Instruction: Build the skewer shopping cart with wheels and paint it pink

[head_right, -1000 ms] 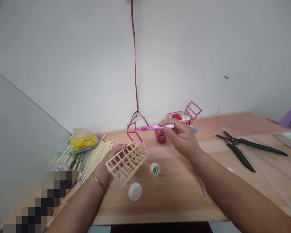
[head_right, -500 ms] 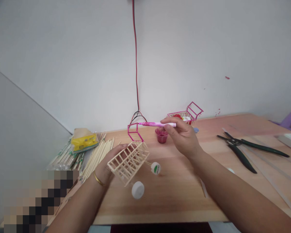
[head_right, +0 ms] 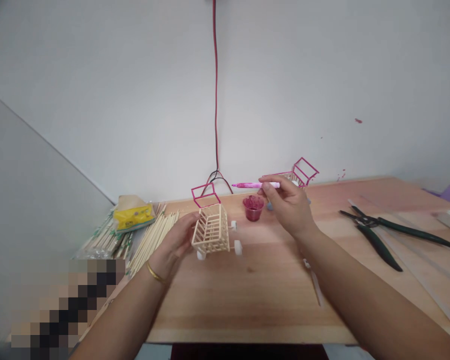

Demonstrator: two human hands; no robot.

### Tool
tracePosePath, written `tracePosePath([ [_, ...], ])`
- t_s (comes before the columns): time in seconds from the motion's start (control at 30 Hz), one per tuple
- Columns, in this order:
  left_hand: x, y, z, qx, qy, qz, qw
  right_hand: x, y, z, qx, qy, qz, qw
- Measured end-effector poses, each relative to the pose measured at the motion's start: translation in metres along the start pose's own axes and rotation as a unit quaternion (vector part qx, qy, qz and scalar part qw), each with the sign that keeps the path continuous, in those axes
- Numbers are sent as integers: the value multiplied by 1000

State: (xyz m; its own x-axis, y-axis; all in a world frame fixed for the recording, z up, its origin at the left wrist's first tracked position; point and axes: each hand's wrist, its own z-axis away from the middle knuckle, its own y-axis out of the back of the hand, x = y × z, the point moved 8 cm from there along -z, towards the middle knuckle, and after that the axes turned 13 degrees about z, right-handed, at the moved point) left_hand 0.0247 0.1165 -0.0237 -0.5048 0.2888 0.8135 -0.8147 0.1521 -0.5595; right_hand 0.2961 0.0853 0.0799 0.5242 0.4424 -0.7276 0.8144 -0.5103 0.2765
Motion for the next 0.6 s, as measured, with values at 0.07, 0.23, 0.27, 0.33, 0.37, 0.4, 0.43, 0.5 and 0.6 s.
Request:
tracePosePath([
  [0.07, 2, 3, 0, 23, -14, -9, 1000, 0, -1, -1, -3, -7, 2, 1000],
  [0.23, 10, -3, 10, 75, -59, -85, 992, 5, -6, -1, -19, 1, -18, 1000],
  [0.27, 11, -5, 11, 77, -63, -95, 990, 7, -7, -1, -22, 2, -22, 1000],
  [0.33, 10, -7, 13, 78, -58, -100, 990, 12, -8, -2, -29, 0, -30, 999],
  [0.37, 10, -6, 12, 81, -53, -98, 990, 14, -9, -2, -34, -1, -36, 999],
  [0.4, 10, -4, 12, 84, -50, -96, 991, 16, -10, -2, -38, -3, -43, 998],
  [0.43, 11, -2, 11, 86, -48, -94, 991, 18, -11, -2, -44, -5, -50, 998],
  [0.5, 16, 4, 10, 86, -46, -96, 991, 21, -13, -2, -62, -10, -56, 996],
  [0.6, 22, 13, 8, 76, -28, -115, 990, 23, -21, -1, -112, -17, -43, 993],
])
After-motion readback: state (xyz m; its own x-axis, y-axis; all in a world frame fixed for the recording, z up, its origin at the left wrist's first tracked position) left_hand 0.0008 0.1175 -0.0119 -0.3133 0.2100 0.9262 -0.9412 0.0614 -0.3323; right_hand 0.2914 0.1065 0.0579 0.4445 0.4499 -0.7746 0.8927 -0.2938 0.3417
